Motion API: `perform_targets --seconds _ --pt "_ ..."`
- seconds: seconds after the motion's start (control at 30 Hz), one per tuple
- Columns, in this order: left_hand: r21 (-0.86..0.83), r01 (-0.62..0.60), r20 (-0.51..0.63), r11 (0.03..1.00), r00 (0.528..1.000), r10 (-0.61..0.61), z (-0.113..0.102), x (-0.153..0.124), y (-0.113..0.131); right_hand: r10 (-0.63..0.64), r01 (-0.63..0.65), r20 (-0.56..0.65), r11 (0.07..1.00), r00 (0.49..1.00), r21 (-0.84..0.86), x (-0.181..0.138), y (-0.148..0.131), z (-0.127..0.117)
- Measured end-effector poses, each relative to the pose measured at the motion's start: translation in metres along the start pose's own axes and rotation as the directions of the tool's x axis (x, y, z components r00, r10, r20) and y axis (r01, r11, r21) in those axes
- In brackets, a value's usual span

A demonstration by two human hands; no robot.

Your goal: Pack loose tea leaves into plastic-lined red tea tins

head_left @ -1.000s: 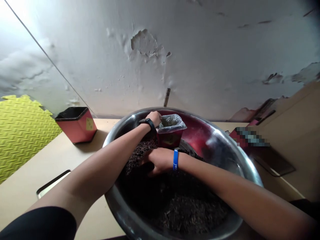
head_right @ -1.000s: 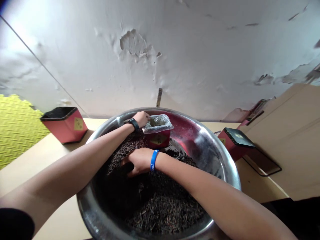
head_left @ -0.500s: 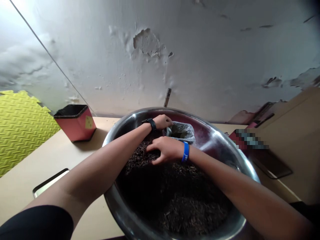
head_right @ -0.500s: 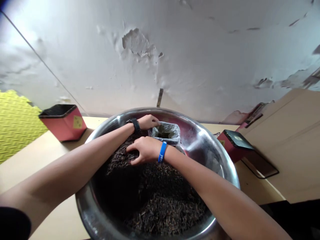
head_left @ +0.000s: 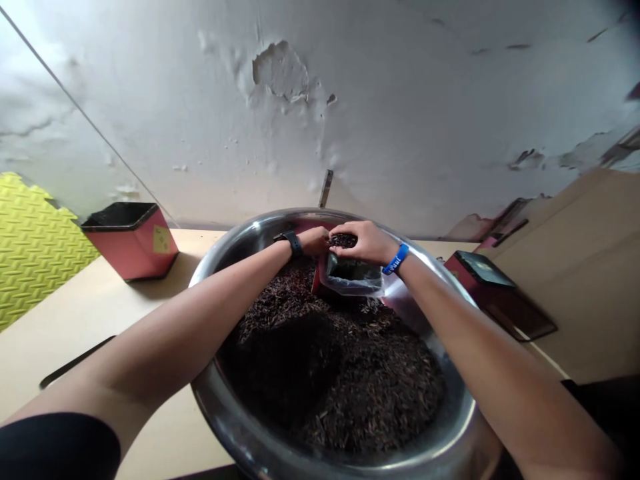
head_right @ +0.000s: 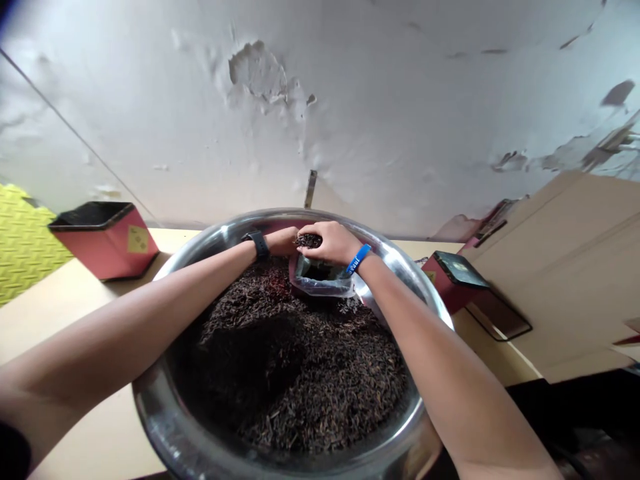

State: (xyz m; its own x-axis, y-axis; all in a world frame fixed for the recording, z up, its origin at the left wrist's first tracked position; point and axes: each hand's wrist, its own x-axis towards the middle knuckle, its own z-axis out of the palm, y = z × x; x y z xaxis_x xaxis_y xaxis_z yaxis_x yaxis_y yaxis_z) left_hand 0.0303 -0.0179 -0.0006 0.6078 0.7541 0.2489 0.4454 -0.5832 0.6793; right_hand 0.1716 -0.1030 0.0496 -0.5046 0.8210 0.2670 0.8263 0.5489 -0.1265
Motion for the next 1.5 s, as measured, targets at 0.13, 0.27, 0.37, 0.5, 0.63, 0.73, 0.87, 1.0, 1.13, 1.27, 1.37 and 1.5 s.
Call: perform_targets --seconds 0.13,0.27,0.37,0.5,0.63,0.73,0.87,1.0,1.13,1.27,1.37,1.5 --pt "0.063 -0.041 0.163 0.997 0.986 0.030 0.000 0.000 -0.005 0.022 -0.024 0.092 0.999 0.996 0.021 -0.001 0.010 0.004" --pt "0.120 -0.071 0.193 0.990 0.980 0.047 0.000 0.001 -0.008 0.019 -0.021 0.125 1.000 0.992 0.015 -0.003 0.015 0.006" --pt "0.105 -0.051 0.199 0.993 0.980 0.029 0.000 0.000 -0.007 0.026 -0.025 0.140 1.000 0.990 -0.005 -0.002 0.017 0.007" --pt "0.077 -0.010 0.185 0.997 0.983 -0.005 0.000 -0.003 -0.002 0.030 -0.029 0.147 1.000 0.989 -0.010 -0.001 0.021 0.009" --pt "0.079 0.010 0.172 0.997 0.985 -0.024 0.000 -0.004 0.001 0.024 -0.024 0.156 1.000 0.988 -0.002 -0.002 0.022 0.009" --pt "0.102 -0.011 0.163 0.995 0.987 -0.006 -0.001 -0.003 0.000 0.013 -0.012 0.152 1.000 0.988 -0.006 -0.003 0.022 0.009" --pt "0.115 -0.027 0.153 0.993 0.988 0.009 -0.001 -0.004 0.000 0.026 -0.023 0.163 1.000 0.986 -0.016 -0.002 0.022 0.008" --pt "0.113 -0.040 0.151 0.993 0.988 0.023 0.000 -0.003 -0.001 0.031 -0.025 0.176 0.999 0.984 -0.037 -0.002 0.022 0.008" --pt "0.092 -0.023 0.161 0.995 0.987 0.008 0.000 -0.003 -0.002 0.023 -0.015 0.183 0.999 0.983 -0.044 -0.002 0.024 0.010" --pt "0.084 0.024 0.151 0.996 0.988 -0.036 0.000 -0.003 -0.002 0.037 -0.015 0.166 0.991 0.985 -0.131 -0.002 0.025 0.015" --pt "0.086 0.067 0.141 0.994 0.987 -0.078 0.001 -0.002 -0.002 0.059 -0.013 0.177 0.968 0.982 -0.252 -0.001 0.025 0.018" --pt "0.080 0.087 0.138 0.993 0.986 -0.098 0.003 -0.002 -0.002 0.069 -0.012 0.176 0.951 0.982 -0.308 0.000 0.026 0.021"
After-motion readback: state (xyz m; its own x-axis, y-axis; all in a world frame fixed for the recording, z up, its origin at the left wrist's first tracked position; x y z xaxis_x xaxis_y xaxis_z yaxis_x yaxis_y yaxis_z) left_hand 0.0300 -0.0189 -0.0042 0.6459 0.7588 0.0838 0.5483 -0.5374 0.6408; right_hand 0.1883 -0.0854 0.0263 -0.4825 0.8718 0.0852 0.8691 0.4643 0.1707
